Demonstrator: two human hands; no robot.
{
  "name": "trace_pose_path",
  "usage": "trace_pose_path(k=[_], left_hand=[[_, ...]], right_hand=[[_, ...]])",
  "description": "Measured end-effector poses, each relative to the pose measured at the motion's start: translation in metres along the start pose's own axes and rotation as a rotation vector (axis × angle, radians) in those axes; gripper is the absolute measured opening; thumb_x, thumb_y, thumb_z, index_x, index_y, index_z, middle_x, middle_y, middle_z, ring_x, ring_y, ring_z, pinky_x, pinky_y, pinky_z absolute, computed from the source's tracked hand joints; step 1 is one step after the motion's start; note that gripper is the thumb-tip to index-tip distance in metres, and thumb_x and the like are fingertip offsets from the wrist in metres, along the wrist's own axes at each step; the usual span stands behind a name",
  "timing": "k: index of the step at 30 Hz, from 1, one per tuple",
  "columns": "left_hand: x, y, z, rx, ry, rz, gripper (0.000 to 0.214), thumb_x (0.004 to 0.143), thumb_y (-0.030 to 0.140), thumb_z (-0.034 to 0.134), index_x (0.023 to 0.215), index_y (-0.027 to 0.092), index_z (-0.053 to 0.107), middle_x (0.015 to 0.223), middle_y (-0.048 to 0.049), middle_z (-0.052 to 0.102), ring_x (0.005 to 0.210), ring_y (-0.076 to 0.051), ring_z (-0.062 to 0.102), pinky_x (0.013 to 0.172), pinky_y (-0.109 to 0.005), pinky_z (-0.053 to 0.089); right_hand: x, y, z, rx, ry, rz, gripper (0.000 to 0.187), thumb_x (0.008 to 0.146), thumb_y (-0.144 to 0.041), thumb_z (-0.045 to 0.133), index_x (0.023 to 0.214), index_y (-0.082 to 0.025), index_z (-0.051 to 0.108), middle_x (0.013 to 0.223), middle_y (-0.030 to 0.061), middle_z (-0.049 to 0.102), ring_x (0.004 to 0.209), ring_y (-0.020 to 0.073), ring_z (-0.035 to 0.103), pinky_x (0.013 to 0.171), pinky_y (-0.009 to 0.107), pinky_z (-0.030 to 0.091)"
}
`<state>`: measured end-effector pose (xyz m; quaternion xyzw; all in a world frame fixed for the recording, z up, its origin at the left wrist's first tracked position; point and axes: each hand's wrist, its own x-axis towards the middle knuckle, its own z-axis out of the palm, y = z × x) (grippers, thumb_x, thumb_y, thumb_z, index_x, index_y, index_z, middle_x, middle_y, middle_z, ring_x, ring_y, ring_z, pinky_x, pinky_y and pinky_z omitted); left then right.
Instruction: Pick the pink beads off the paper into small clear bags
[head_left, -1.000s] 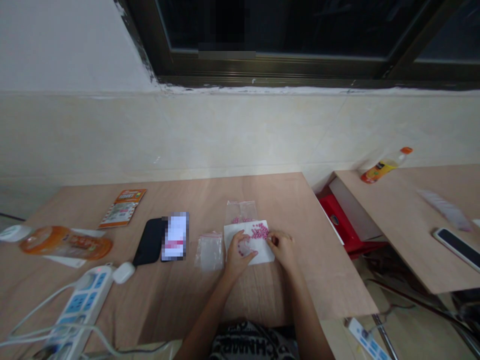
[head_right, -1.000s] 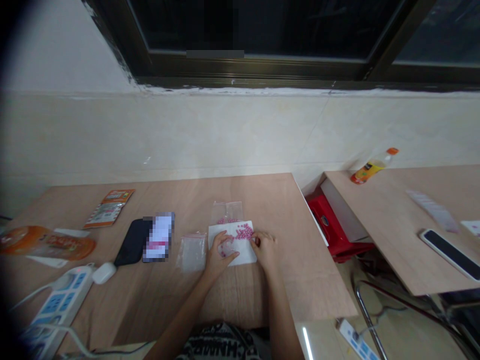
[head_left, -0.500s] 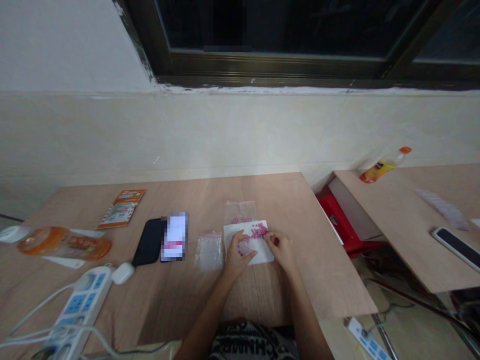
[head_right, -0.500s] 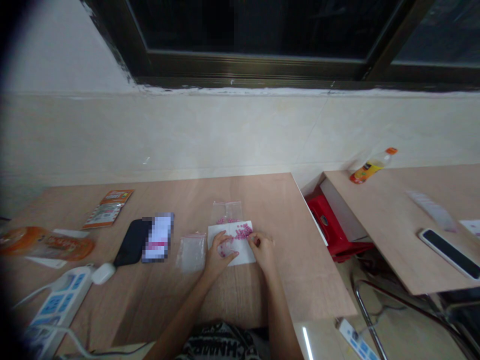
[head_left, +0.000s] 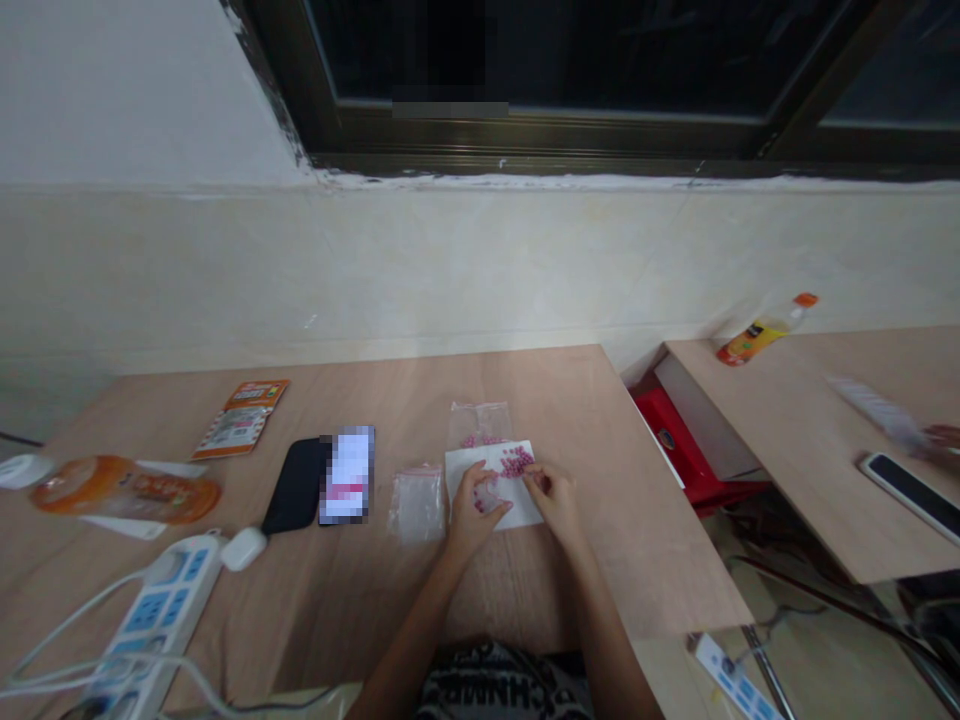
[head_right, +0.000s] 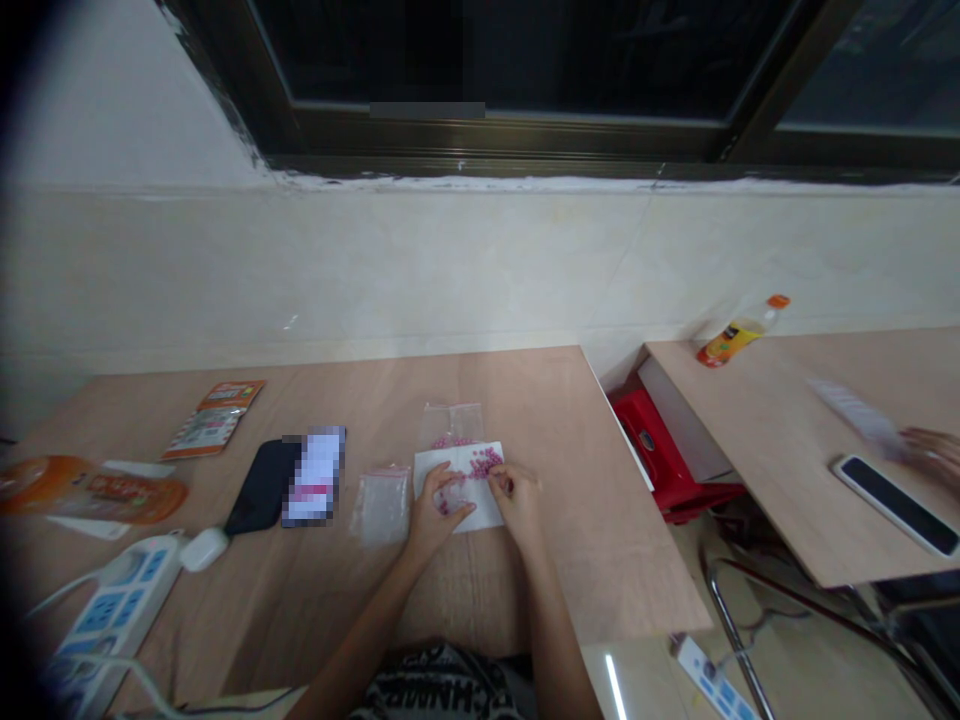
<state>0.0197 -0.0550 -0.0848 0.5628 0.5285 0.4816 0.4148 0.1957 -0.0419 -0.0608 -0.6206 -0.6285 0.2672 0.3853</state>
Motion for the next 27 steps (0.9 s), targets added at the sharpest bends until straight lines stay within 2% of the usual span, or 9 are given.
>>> trace_pose_path(k=[4, 10, 22, 27], left_hand=[[-0.0002, -0.0002, 0.0003, 0.004, -0.003, -0.026, 0.073, 0.061, 0.021, 0.079, 0.125, 0.023, 0.045, 0.109, -0.0062, 0.067, 0.106, -0.023, 0.062, 0.097, -0.045, 0.046], [-0.0001, 0.0028, -0.0007, -0.005, 0.002, -0.034, 0.073, 0.06, 0.02, 0.08, 0.124, 0.024, 0.046, 0.108, -0.0058, 0.067, 0.104, -0.023, 0.063, 0.098, -0.045, 0.046], [0.0, 0.0025, -0.0015, -0.001, -0.009, -0.015, 0.075, 0.061, 0.02, 0.08, 0.126, 0.023, 0.044, 0.108, -0.0064, 0.067, 0.106, -0.023, 0.063, 0.098, -0.045, 0.046], [0.0, 0.0034, -0.002, -0.013, -0.01, -0.03, 0.075, 0.061, 0.022, 0.08, 0.126, 0.023, 0.043, 0.107, -0.006, 0.067, 0.107, -0.023, 0.062, 0.099, -0.046, 0.045]], right_hand=[[0.0003, 0.0087, -0.0074, -0.186, 0.019, 0.054, 0.029, 0.085, -0.04, 0.053, 0.086, -0.019, 0.072, 0.068, 0.0023, 0.064, 0.069, 0.0174, 0.058, 0.07, 0.028, 0.038], [-0.002, 0.0055, -0.0068, -0.321, -0.021, 0.074, 0.027, 0.087, -0.039, 0.052, 0.092, -0.022, 0.072, 0.079, 0.0031, 0.069, 0.08, 0.0191, 0.06, 0.076, 0.03, 0.033], [-0.0026, 0.0046, -0.0037, -0.331, -0.028, 0.069, 0.022, 0.085, -0.036, 0.054, 0.084, -0.022, 0.07, 0.075, 0.0015, 0.067, 0.076, 0.0179, 0.058, 0.074, 0.029, 0.03], [-0.0033, 0.0006, -0.001, -0.329, -0.074, 0.043, 0.022, 0.085, -0.036, 0.054, 0.084, -0.022, 0.07, 0.075, 0.002, 0.066, 0.077, 0.0184, 0.058, 0.074, 0.03, 0.03]])
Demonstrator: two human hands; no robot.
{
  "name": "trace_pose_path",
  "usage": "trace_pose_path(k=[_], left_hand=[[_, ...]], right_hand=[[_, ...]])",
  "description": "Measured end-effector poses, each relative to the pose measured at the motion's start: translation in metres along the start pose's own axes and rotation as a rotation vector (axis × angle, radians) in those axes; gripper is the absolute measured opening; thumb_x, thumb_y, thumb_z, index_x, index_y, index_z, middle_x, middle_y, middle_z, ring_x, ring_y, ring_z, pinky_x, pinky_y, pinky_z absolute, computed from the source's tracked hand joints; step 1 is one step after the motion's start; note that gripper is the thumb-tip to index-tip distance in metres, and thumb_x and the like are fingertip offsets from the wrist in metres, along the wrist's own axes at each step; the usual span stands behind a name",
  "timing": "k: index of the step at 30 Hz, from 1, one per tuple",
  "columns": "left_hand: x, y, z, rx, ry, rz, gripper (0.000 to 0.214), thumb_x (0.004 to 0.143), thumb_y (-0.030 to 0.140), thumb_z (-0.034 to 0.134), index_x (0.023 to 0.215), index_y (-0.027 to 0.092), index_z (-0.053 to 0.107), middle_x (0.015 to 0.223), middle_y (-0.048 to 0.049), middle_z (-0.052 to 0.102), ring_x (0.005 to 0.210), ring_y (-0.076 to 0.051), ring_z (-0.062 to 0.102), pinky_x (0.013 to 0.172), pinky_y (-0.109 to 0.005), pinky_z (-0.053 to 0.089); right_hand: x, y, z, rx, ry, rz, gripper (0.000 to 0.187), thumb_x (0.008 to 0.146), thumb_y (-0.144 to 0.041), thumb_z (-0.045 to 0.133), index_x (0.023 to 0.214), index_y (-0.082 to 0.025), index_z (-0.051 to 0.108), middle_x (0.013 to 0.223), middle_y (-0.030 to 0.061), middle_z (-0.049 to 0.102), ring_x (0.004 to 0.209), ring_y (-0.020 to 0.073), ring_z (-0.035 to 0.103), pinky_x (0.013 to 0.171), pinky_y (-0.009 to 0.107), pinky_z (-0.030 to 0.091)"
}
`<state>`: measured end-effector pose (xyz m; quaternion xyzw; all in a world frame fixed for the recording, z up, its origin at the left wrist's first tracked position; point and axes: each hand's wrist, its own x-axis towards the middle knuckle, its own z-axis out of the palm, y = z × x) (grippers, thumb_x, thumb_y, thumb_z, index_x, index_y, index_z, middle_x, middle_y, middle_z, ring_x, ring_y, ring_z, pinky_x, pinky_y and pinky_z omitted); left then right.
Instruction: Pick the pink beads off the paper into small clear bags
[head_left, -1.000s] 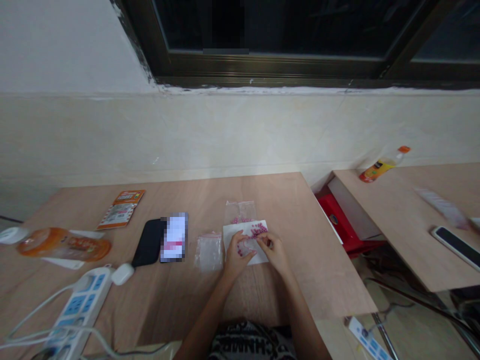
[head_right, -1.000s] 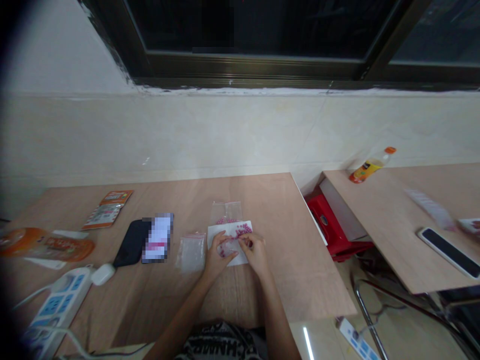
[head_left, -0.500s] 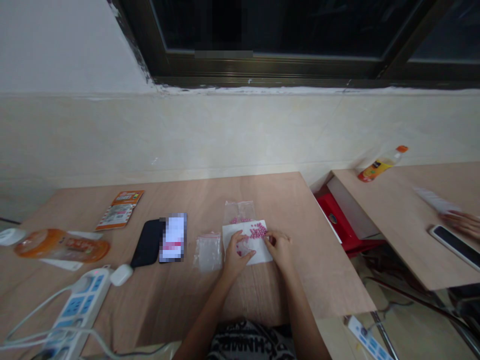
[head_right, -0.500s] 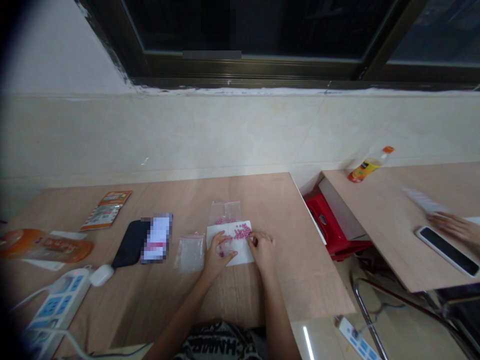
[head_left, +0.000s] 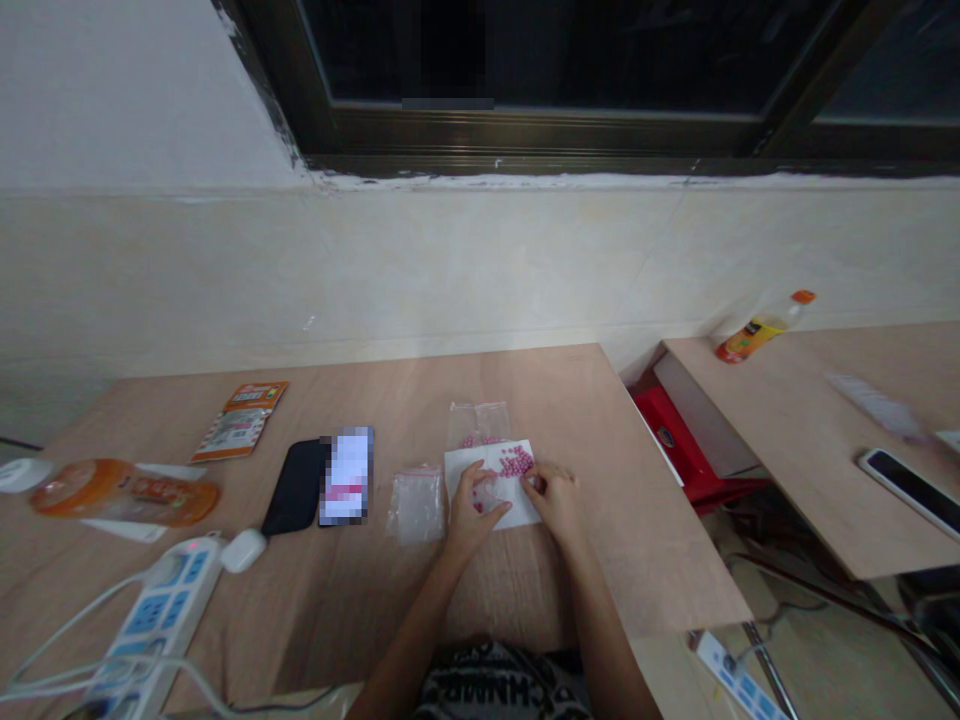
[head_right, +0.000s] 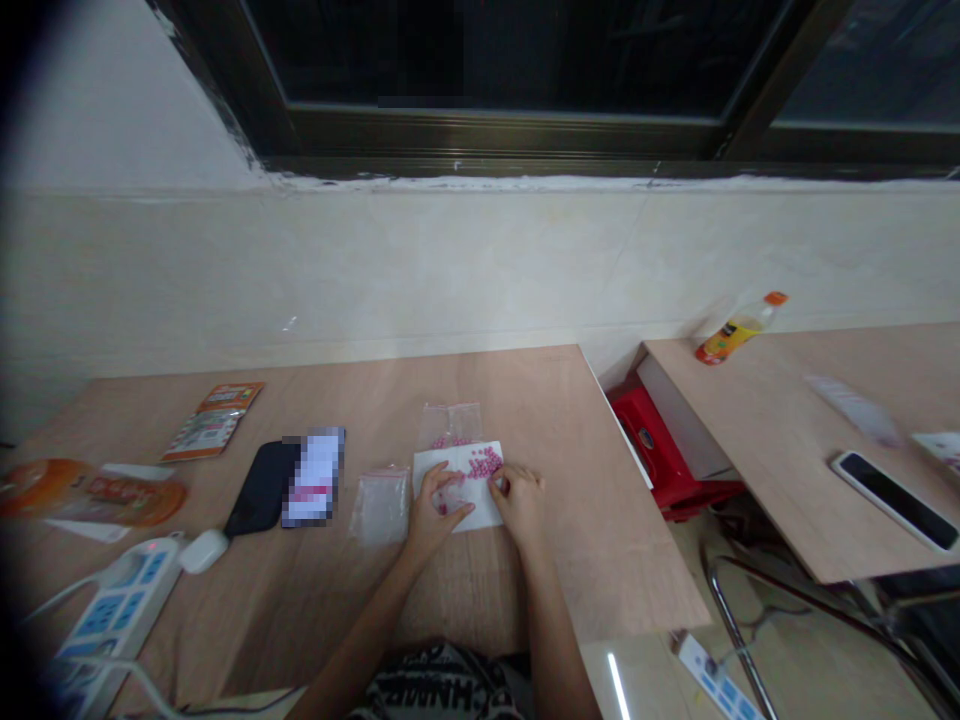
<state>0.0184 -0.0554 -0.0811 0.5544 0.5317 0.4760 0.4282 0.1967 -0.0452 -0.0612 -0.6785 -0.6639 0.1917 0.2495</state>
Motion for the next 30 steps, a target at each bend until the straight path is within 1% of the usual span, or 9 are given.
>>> trace_pose_path(k=[3, 8, 11, 14, 18, 22, 25, 28, 30], left_hand=[[0.0, -0.001, 0.0, -0.004, -0.003, 0.003, 0.075, 0.061, 0.022, 0.08, 0.126, 0.023, 0.043, 0.108, -0.0064, 0.066, 0.107, -0.023, 0.062, 0.099, -0.046, 0.045], [0.001, -0.002, 0.0, -0.004, 0.004, 0.013, 0.075, 0.06, 0.023, 0.08, 0.125, 0.023, 0.044, 0.106, -0.0059, 0.067, 0.104, -0.023, 0.063, 0.098, -0.046, 0.046], [0.0, -0.001, 0.0, -0.001, 0.003, 0.009, 0.077, 0.059, 0.022, 0.081, 0.126, 0.023, 0.044, 0.106, -0.0061, 0.067, 0.105, -0.024, 0.063, 0.098, -0.046, 0.046], [0.0, 0.0, -0.001, -0.005, -0.003, 0.019, 0.078, 0.059, 0.023, 0.081, 0.126, 0.023, 0.043, 0.107, -0.0065, 0.067, 0.105, -0.023, 0.063, 0.098, -0.045, 0.046], [0.001, -0.001, -0.001, -0.015, -0.005, 0.049, 0.079, 0.057, 0.024, 0.082, 0.126, 0.023, 0.044, 0.108, -0.0067, 0.066, 0.104, -0.024, 0.063, 0.097, -0.044, 0.047], [0.001, -0.003, 0.0, -0.021, -0.004, 0.063, 0.077, 0.059, 0.025, 0.08, 0.127, 0.022, 0.043, 0.109, -0.007, 0.065, 0.104, -0.023, 0.063, 0.098, -0.044, 0.046], [0.001, -0.003, 0.0, -0.026, -0.017, 0.074, 0.08, 0.059, 0.03, 0.082, 0.128, 0.022, 0.043, 0.109, -0.0073, 0.065, 0.104, -0.024, 0.062, 0.098, -0.044, 0.046], [0.001, -0.001, -0.002, -0.031, -0.022, 0.08, 0.085, 0.057, 0.036, 0.084, 0.129, 0.022, 0.042, 0.109, -0.008, 0.064, 0.105, -0.025, 0.062, 0.099, -0.044, 0.045], [0.001, -0.001, -0.003, -0.06, -0.01, 0.079, 0.078, 0.064, 0.044, 0.079, 0.129, 0.022, 0.043, 0.109, -0.0086, 0.065, 0.106, -0.024, 0.061, 0.099, -0.043, 0.045]], right_hand=[[0.0, -0.002, 0.0, -0.001, -0.014, -0.007, 0.021, 0.085, -0.034, 0.054, 0.085, -0.023, 0.071, 0.075, 0.0019, 0.066, 0.078, 0.0185, 0.058, 0.074, 0.029, 0.029], [0.001, -0.002, -0.001, 0.043, 0.021, 0.001, 0.022, 0.085, -0.035, 0.054, 0.082, -0.023, 0.072, 0.071, 0.002, 0.065, 0.074, 0.0178, 0.057, 0.072, 0.028, 0.033], [0.003, -0.001, 0.0, 0.2, 0.027, 0.006, 0.027, 0.085, -0.039, 0.053, 0.08, -0.021, 0.072, 0.063, 0.0007, 0.061, 0.063, 0.0157, 0.054, 0.064, 0.026, 0.036], [0.004, -0.005, 0.003, 0.379, 0.019, 0.029, 0.03, 0.083, -0.044, 0.055, 0.081, -0.019, 0.072, 0.057, -0.0007, 0.055, 0.053, 0.0143, 0.049, 0.056, 0.025, 0.036], [0.004, -0.018, 0.008, 0.502, -0.015, -0.004, 0.029, 0.082, -0.044, 0.058, 0.081, -0.018, 0.072, 0.058, 0.0004, 0.057, 0.055, 0.015, 0.051, 0.055, 0.025, 0.039], [0.002, -0.028, 0.01, 0.494, -0.101, -0.092, 0.026, 0.084, -0.04, 0.058, 0.081, -0.019, 0.073, 0.062, 0.0015, 0.062, 0.057, 0.015, 0.054, 0.056, 0.025, 0.041], [0.001, -0.027, 0.009, 0.498, -0.142, -0.11, 0.026, 0.085, -0.039, 0.057, 0.083, -0.019, 0.073, 0.066, 0.0022, 0.064, 0.059, 0.0152, 0.055, 0.058, 0.024, 0.041], [0.002, -0.019, 0.004, 0.459, -0.076, -0.065, 0.029, 0.086, -0.041, 0.055, 0.085, -0.018, 0.073, 0.065, 0.0022, 0.064, 0.058, 0.015, 0.055, 0.058, 0.025, 0.04], [0.004, -0.013, 0.001, 0.37, -0.004, -0.026, 0.032, 0.086, -0.043, 0.053, 0.088, -0.017, 0.073, 0.064, 0.0019, 0.062, 0.058, 0.0151, 0.054, 0.059, 0.025, 0.039]])
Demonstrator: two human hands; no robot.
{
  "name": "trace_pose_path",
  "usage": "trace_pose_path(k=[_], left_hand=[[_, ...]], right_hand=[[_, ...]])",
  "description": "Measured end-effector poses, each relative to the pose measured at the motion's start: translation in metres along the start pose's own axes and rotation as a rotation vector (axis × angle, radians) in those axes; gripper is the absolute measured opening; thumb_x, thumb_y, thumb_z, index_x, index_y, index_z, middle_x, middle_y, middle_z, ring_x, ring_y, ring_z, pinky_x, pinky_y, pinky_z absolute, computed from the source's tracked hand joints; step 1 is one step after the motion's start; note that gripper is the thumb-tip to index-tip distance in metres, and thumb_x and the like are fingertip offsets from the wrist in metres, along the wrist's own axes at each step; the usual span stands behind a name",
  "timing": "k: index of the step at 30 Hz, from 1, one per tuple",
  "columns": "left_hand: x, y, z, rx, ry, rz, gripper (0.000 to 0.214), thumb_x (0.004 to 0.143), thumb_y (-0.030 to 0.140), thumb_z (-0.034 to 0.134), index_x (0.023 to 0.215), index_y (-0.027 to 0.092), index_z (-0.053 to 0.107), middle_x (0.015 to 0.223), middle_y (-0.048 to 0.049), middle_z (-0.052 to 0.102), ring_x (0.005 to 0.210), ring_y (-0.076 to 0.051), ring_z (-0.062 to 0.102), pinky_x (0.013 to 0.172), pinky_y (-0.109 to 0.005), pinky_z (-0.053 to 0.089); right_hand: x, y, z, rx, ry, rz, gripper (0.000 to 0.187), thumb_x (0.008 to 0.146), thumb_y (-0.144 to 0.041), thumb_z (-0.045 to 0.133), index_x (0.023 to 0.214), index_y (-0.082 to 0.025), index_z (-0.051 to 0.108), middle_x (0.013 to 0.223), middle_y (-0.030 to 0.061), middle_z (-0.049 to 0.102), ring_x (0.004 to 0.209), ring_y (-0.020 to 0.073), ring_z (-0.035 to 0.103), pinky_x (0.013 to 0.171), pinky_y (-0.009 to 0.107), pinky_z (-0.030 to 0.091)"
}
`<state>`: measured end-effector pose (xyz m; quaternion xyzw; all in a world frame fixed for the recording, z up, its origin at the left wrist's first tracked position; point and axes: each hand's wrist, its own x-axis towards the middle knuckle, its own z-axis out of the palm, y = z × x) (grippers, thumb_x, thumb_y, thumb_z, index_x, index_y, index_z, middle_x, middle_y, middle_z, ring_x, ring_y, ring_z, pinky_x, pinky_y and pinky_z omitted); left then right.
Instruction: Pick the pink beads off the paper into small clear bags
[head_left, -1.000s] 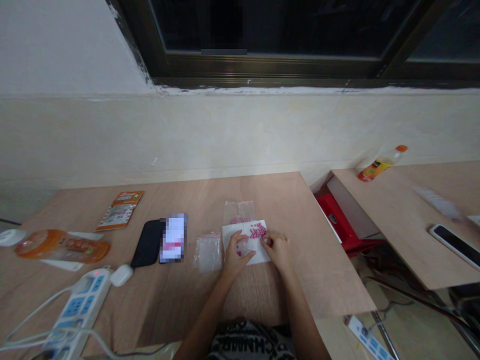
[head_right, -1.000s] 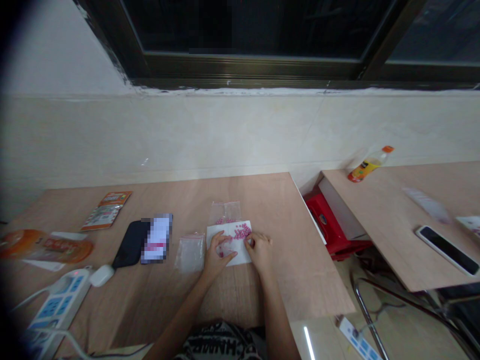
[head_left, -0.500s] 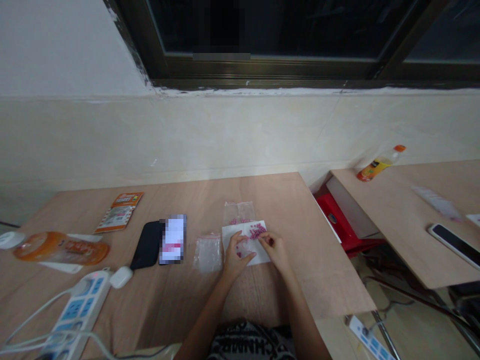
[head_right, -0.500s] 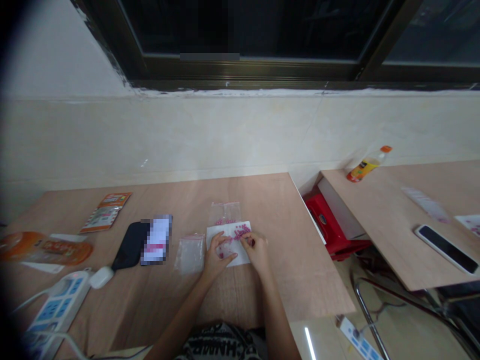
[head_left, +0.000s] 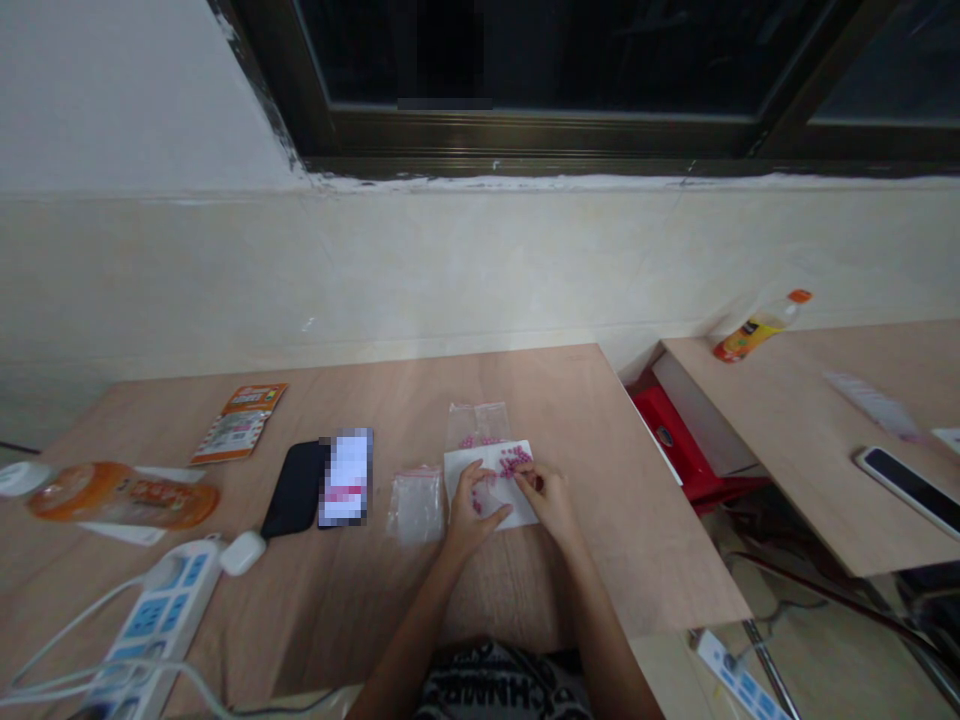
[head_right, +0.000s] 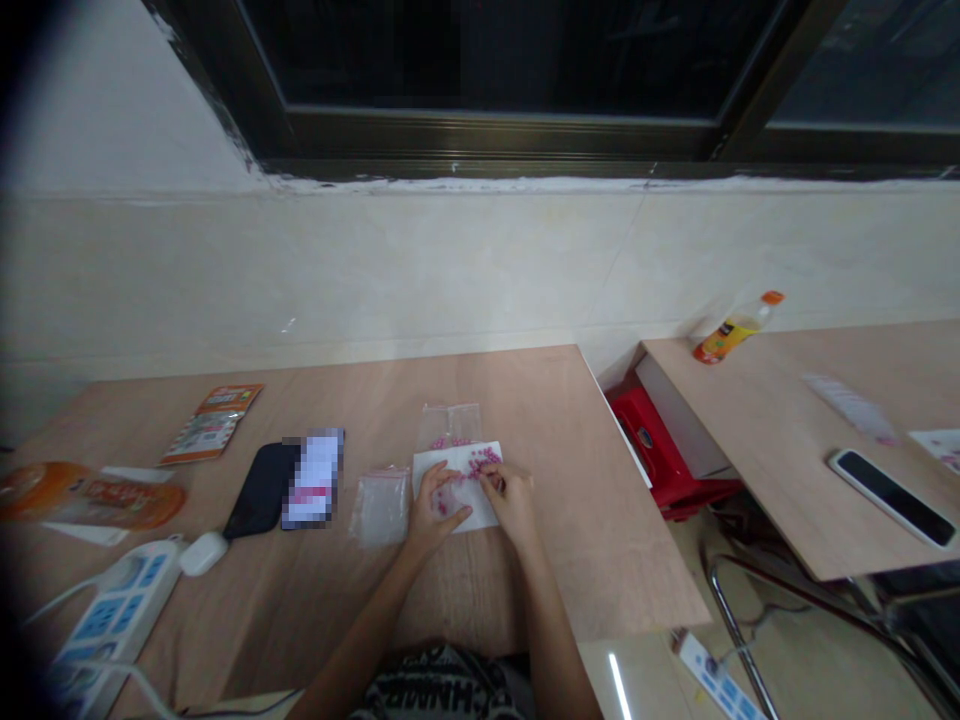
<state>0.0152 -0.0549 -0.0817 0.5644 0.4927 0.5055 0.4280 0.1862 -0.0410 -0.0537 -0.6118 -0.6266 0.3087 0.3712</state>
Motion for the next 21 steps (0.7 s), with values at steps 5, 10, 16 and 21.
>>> trace_pose_path(k=[5, 10, 16, 21], left_hand=[[0.001, -0.007, -0.004, -0.139, 0.039, -0.049, 0.061, 0.084, 0.065, 0.048, 0.126, 0.02, 0.048, 0.106, -0.0108, 0.068, 0.105, -0.024, 0.063, 0.097, -0.042, 0.047], [0.004, -0.014, -0.003, -0.22, 0.135, -0.133, 0.069, 0.084, 0.074, 0.034, 0.121, 0.019, 0.052, 0.102, -0.0116, 0.071, 0.1, -0.023, 0.066, 0.092, -0.039, 0.05], [0.005, -0.015, 0.0, -0.287, 0.169, -0.171, 0.07, 0.083, 0.074, 0.036, 0.12, 0.017, 0.053, 0.1, -0.0113, 0.071, 0.098, -0.022, 0.067, 0.091, -0.037, 0.049], [0.004, -0.02, 0.001, -0.377, 0.193, -0.159, 0.066, 0.083, 0.07, 0.044, 0.119, 0.016, 0.055, 0.099, -0.0114, 0.072, 0.096, -0.022, 0.067, 0.091, -0.037, 0.048]], right_hand=[[0.004, 0.008, -0.011, -0.288, 0.122, 0.074, 0.034, 0.088, -0.043, 0.05, 0.092, -0.018, 0.073, 0.068, 0.0032, 0.064, 0.069, 0.0176, 0.058, 0.07, 0.028, 0.035], [0.006, 0.007, -0.012, -0.384, 0.094, 0.098, 0.031, 0.091, -0.04, 0.047, 0.092, -0.022, 0.072, 0.075, 0.0033, 0.068, 0.079, 0.0193, 0.06, 0.073, 0.029, 0.031], [0.007, 0.007, -0.009, -0.386, 0.093, 0.089, 0.031, 0.091, -0.04, 0.048, 0.091, -0.021, 0.072, 0.079, 0.0033, 0.069, 0.08, 0.0182, 0.06, 0.075, 0.029, 0.03], [0.006, 0.01, -0.009, -0.381, 0.08, 0.1, 0.028, 0.09, -0.038, 0.05, 0.091, -0.021, 0.072, 0.077, 0.0023, 0.069, 0.079, 0.0177, 0.06, 0.075, 0.029, 0.029]])
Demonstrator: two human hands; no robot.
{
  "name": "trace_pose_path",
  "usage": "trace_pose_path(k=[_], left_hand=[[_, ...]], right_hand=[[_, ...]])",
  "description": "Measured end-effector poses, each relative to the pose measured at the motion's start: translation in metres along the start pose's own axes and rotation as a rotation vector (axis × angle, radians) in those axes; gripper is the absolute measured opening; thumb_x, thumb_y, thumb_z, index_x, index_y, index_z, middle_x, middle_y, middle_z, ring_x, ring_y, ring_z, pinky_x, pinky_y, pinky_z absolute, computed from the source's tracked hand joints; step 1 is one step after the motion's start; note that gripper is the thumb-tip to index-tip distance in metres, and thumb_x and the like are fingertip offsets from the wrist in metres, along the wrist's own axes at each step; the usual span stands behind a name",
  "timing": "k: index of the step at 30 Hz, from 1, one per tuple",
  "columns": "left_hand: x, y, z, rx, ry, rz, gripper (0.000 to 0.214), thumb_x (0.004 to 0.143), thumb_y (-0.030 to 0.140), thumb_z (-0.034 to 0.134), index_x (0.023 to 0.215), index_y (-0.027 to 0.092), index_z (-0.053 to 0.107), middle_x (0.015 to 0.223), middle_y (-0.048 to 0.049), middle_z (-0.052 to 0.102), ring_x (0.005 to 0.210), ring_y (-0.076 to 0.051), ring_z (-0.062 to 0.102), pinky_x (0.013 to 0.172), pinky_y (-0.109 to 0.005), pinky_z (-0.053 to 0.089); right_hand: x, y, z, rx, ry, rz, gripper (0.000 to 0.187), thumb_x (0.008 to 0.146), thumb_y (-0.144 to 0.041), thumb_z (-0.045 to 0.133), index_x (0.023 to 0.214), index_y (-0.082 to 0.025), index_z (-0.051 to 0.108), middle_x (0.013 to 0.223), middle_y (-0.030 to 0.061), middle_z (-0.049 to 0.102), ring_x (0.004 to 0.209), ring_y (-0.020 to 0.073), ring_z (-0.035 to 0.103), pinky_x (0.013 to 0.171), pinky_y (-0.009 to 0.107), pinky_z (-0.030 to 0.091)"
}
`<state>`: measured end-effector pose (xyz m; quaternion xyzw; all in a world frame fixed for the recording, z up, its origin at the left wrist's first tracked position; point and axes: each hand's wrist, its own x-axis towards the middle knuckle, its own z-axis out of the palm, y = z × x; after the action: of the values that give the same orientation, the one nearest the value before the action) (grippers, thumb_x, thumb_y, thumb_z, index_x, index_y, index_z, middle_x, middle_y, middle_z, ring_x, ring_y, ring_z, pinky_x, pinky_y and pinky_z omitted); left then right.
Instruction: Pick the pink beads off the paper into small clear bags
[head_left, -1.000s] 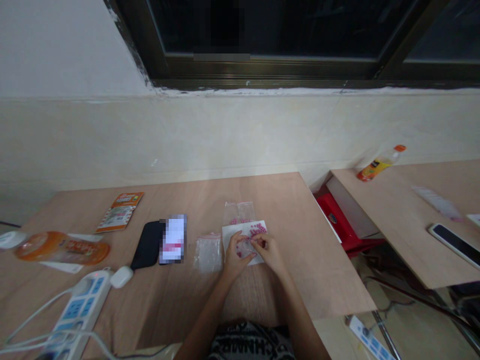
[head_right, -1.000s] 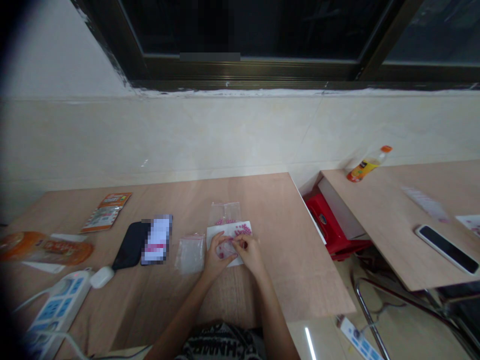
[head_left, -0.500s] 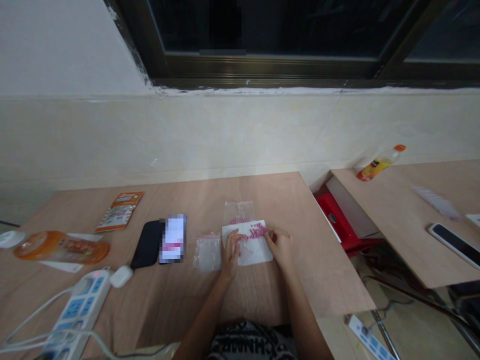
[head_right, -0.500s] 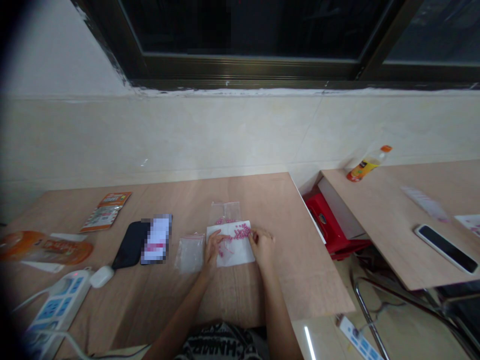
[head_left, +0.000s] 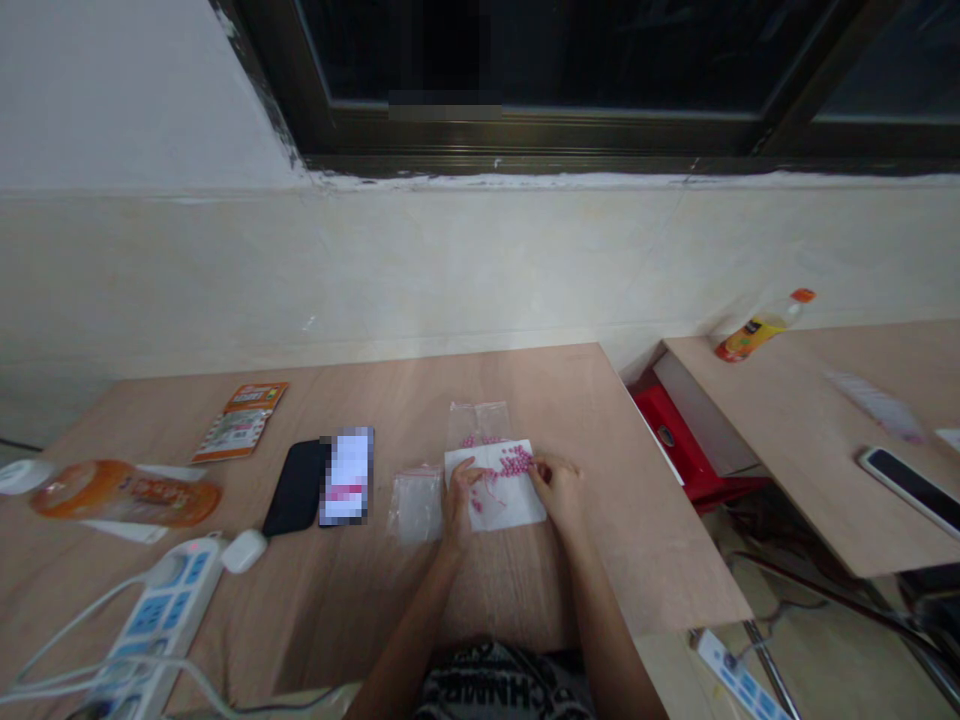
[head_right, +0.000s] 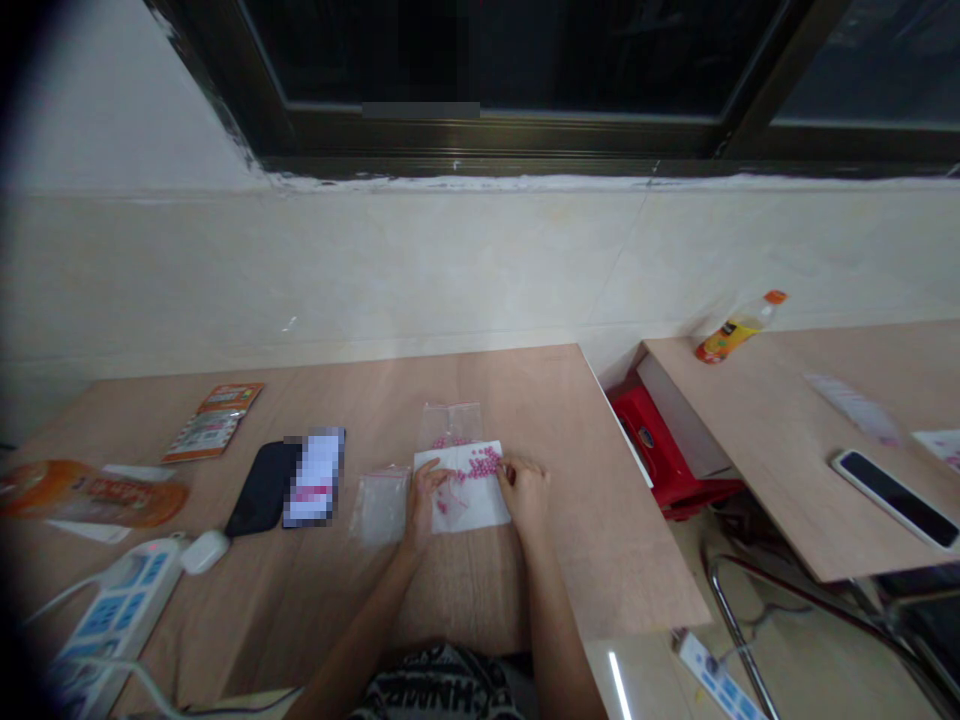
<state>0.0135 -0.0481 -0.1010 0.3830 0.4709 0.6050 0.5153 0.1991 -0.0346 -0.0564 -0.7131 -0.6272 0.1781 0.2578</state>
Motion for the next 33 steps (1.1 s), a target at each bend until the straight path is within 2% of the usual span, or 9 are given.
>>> trace_pose_path(k=[8, 19, 25, 29, 33], left_hand=[[-0.001, 0.001, -0.002, 0.033, -0.008, 0.016, 0.063, 0.083, 0.069, 0.046, 0.117, 0.017, 0.057, 0.098, -0.01, 0.072, 0.096, -0.022, 0.066, 0.092, -0.037, 0.047], [-0.002, 0.002, -0.001, 0.039, -0.022, 0.02, 0.064, 0.084, 0.069, 0.044, 0.12, 0.017, 0.056, 0.1, -0.0111, 0.071, 0.097, -0.022, 0.066, 0.092, -0.037, 0.047], [-0.002, 0.001, -0.001, 0.062, -0.028, 0.036, 0.061, 0.086, 0.066, 0.044, 0.119, 0.017, 0.056, 0.1, -0.0109, 0.071, 0.096, -0.022, 0.066, 0.094, -0.038, 0.046], [-0.002, 0.001, -0.001, 0.066, -0.017, 0.036, 0.062, 0.085, 0.067, 0.044, 0.119, 0.017, 0.056, 0.099, -0.0105, 0.072, 0.096, -0.022, 0.067, 0.093, -0.038, 0.047], [-0.002, 0.003, -0.001, 0.071, -0.024, 0.042, 0.062, 0.086, 0.068, 0.043, 0.12, 0.017, 0.056, 0.098, -0.0103, 0.072, 0.096, -0.022, 0.066, 0.092, -0.038, 0.047]], right_hand=[[0.001, 0.001, -0.004, -0.025, 0.003, 0.037, 0.026, 0.09, -0.034, 0.05, 0.09, -0.022, 0.072, 0.078, 0.0023, 0.07, 0.083, 0.0187, 0.061, 0.076, 0.029, 0.029], [-0.001, 0.005, -0.001, -0.026, 0.001, 0.04, 0.024, 0.086, -0.035, 0.053, 0.076, -0.02, 0.068, 0.072, 0.0006, 0.067, 0.075, 0.0172, 0.059, 0.075, 0.029, 0.028], [-0.003, 0.01, -0.002, -0.02, 0.001, 0.017, 0.022, 0.085, -0.037, 0.055, 0.082, -0.022, 0.072, 0.08, 0.0022, 0.07, 0.081, 0.0186, 0.06, 0.077, 0.03, 0.03], [-0.003, 0.009, 0.0, 0.111, 0.014, 0.024, 0.027, 0.084, -0.041, 0.054, 0.079, -0.021, 0.072, 0.07, 0.0019, 0.067, 0.068, 0.0169, 0.059, 0.068, 0.027, 0.034], [-0.004, -0.001, 0.006, 0.376, -0.025, 0.033, 0.033, 0.084, -0.046, 0.055, 0.078, -0.018, 0.072, 0.054, -0.0019, 0.054, 0.05, 0.0129, 0.047, 0.054, 0.024, 0.033]])
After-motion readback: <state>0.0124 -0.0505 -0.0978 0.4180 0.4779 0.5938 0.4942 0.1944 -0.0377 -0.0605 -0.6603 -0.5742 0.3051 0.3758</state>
